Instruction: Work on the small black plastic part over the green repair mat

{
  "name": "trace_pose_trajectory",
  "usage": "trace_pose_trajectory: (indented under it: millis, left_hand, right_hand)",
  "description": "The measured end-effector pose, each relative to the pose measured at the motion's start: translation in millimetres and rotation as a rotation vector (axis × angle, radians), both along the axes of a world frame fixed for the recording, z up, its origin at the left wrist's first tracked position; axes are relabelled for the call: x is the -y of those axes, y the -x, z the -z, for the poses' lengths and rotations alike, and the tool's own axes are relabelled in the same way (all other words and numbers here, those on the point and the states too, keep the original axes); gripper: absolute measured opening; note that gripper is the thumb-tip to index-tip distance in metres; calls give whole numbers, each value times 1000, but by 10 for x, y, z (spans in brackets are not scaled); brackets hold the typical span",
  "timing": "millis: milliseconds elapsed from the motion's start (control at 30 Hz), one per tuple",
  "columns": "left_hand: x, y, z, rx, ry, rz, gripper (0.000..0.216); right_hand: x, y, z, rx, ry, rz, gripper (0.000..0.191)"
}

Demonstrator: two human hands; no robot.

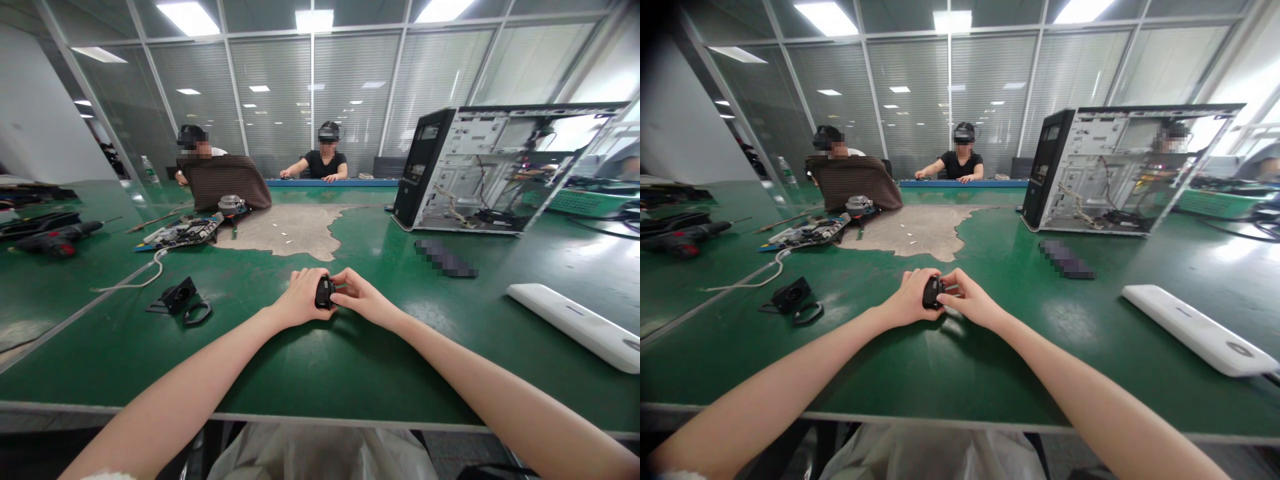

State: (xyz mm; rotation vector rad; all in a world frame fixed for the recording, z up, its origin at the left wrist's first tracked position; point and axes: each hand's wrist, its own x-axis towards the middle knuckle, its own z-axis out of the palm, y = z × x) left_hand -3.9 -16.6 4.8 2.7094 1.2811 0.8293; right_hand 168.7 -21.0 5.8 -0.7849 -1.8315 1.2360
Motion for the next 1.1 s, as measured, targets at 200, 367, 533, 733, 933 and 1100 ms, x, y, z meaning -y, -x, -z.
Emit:
trace_pose_trajectory:
  millis: [200, 367, 533, 733, 933, 1100]
  left_hand:
    - [-2, 4, 0, -17, -1, -9, 59]
    - [-3, 3, -4, -5, -12, -2, 59]
    - [-7, -3, 2, -5, -4, -4, 58]
    - [-13, 1, 11, -13, -2, -5, 60]
    - [-16, -3, 10, -3, -16, 2, 59]
    - [-7, -2, 5, -1, -7, 1, 59]
  right_hand:
    - [24, -8, -13, -36, 6, -39, 26]
    - [17, 28, -25, -26, -27, 20, 19]
    - [-16, 11, 10, 23, -8, 47, 25]
    - [4, -20, 18, -26, -11, -69, 28]
    - [20, 18, 14, -1, -55, 8, 19]
    - [-5, 24, 25, 27, -14, 52, 27]
